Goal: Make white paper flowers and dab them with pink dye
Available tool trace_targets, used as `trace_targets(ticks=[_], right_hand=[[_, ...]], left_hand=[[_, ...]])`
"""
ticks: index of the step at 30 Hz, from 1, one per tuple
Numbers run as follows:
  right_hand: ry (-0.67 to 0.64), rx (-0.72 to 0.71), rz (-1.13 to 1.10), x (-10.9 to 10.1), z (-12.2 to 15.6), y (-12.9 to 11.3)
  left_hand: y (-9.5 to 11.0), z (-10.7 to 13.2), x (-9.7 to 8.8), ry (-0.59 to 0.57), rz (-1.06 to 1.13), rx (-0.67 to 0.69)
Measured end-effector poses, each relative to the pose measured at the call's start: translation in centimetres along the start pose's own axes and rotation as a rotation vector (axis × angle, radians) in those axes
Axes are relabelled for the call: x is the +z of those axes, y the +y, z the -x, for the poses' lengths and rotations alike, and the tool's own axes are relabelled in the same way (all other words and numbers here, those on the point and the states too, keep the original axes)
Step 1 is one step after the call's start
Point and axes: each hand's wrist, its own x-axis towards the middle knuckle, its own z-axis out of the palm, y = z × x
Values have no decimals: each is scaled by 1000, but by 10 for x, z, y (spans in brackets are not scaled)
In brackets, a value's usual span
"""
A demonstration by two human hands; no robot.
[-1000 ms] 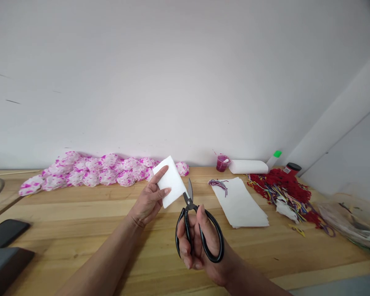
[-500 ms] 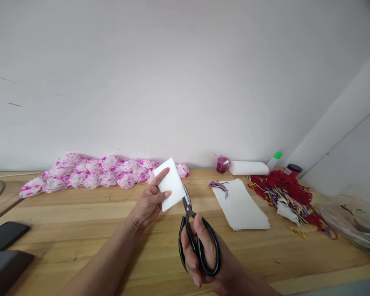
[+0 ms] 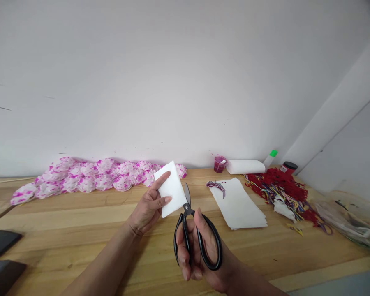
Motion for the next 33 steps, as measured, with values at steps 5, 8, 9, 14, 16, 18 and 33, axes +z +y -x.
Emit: trace_targets(ticks=[5, 8, 9, 14, 16, 18, 33], right_hand=[[13, -26, -3, 2, -2, -2], [29, -44, 5, 4, -1, -2], [32, -46, 9, 5, -1, -2], [55, -48, 45, 4, 0, 2], [77, -52, 89, 3, 0, 3], [99, -50, 134, 2, 1, 4], [123, -2, 216, -1, 4, 13]], left_hand=[[-1, 1, 2, -5, 23, -20], [0, 1, 3, 12, 31, -14], [0, 1, 4, 16, 32, -13], [0, 1, 4, 32, 19, -16], [0, 0, 3, 37, 17, -12], [0, 0, 3, 40, 16, -10], [-5, -4, -1, 270, 56, 45]])
